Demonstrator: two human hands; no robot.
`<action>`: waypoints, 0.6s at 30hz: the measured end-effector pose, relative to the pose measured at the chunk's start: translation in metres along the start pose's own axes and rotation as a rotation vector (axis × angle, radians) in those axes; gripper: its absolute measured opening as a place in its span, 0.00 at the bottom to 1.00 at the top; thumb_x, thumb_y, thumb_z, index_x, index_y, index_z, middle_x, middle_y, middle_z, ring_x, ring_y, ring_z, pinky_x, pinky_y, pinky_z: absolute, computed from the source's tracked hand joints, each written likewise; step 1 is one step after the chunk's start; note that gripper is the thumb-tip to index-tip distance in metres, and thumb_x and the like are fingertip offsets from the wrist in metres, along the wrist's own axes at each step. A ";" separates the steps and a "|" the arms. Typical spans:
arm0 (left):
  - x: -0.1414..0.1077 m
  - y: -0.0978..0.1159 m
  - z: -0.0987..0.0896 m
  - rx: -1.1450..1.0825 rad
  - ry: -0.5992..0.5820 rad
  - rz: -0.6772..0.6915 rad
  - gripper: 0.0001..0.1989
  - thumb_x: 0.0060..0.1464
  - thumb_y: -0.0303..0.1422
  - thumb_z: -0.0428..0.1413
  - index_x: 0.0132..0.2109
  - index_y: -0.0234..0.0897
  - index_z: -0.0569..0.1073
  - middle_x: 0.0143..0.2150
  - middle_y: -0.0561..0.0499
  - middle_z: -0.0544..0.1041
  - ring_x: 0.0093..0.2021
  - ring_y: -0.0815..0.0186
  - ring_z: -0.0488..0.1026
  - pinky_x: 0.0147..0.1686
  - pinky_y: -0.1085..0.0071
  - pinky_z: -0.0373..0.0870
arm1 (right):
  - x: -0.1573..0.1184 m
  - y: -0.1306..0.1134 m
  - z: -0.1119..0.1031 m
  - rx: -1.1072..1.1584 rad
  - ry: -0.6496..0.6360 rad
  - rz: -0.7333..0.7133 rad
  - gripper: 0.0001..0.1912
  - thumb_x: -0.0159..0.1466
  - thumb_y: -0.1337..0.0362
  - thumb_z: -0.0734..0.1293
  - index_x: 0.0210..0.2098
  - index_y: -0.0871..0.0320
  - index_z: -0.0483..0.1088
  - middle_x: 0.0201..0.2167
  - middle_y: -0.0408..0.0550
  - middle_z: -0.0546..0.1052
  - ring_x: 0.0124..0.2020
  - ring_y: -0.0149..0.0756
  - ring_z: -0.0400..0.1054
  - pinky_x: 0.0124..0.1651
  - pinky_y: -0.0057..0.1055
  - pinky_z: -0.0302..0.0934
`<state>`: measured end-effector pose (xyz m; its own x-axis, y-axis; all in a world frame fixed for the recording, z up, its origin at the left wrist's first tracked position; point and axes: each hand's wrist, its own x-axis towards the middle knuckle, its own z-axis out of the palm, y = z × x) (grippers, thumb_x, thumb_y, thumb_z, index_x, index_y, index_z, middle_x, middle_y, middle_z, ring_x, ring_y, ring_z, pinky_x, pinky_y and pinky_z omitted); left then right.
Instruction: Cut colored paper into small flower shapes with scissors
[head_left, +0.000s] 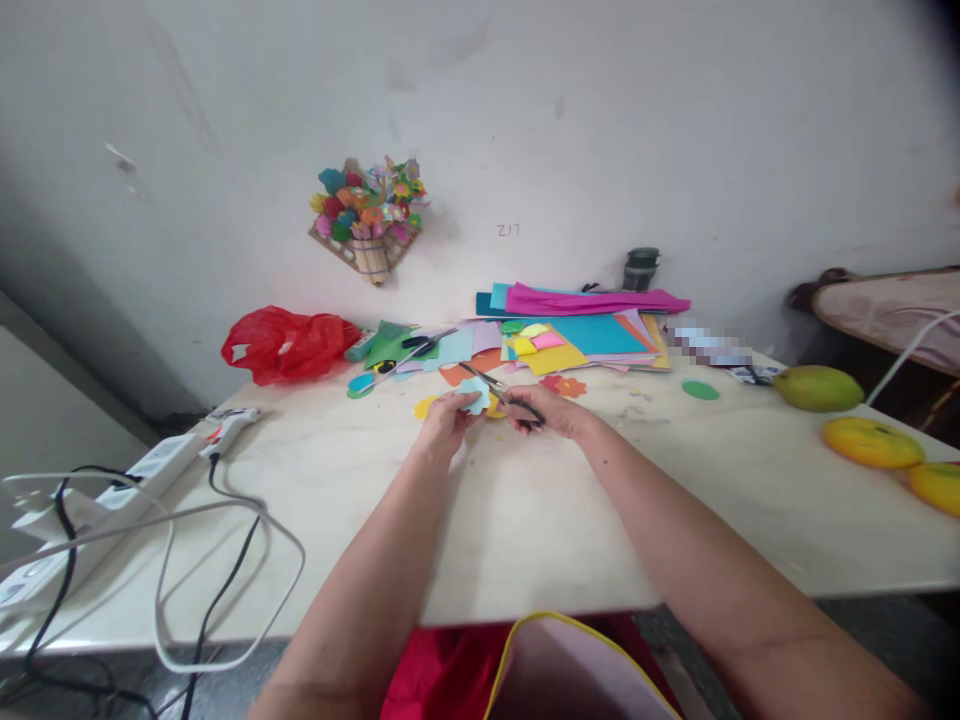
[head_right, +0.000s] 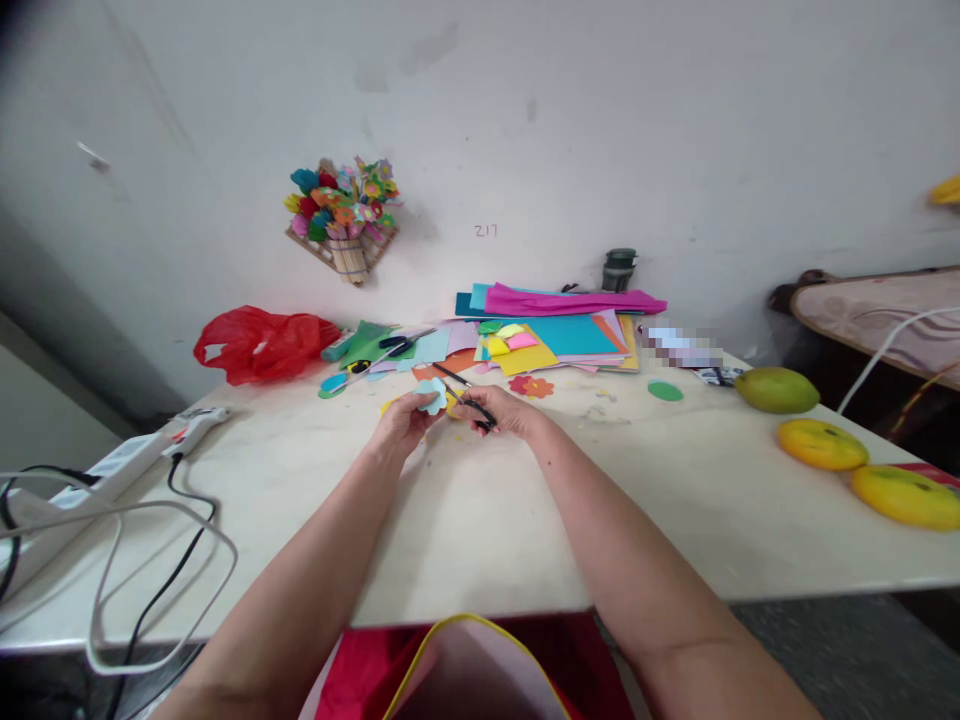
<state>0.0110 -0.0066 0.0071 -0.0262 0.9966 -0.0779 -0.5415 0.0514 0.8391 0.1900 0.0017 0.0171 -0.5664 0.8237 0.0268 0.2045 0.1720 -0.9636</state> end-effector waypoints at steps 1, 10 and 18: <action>0.000 -0.001 0.000 -0.006 0.002 0.004 0.07 0.37 0.21 0.60 0.30 0.29 0.73 0.28 0.49 0.76 0.26 0.69 0.73 0.28 0.74 0.74 | 0.000 0.000 0.001 0.010 0.004 0.002 0.14 0.55 0.55 0.68 0.29 0.60 0.64 0.17 0.39 0.68 0.15 0.24 0.60 0.13 0.21 0.43; 0.002 -0.003 0.001 -0.046 0.040 0.035 0.07 0.37 0.21 0.61 0.29 0.30 0.73 0.26 0.50 0.76 0.26 0.69 0.74 0.28 0.75 0.74 | 0.002 0.000 0.006 0.054 0.008 -0.012 0.14 0.57 0.55 0.67 0.29 0.60 0.64 0.18 0.39 0.69 0.14 0.23 0.60 0.13 0.20 0.43; 0.001 -0.002 0.002 -0.047 0.052 0.004 0.08 0.37 0.20 0.60 0.29 0.30 0.73 0.28 0.49 0.77 0.27 0.69 0.74 0.29 0.74 0.74 | 0.001 -0.002 0.006 0.060 0.008 0.007 0.14 0.54 0.56 0.69 0.29 0.60 0.64 0.17 0.38 0.68 0.14 0.23 0.59 0.13 0.21 0.41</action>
<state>0.0135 -0.0052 0.0068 -0.0713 0.9920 -0.1039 -0.5802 0.0435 0.8133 0.1846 -0.0009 0.0176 -0.5587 0.8291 0.0217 0.1605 0.1337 -0.9779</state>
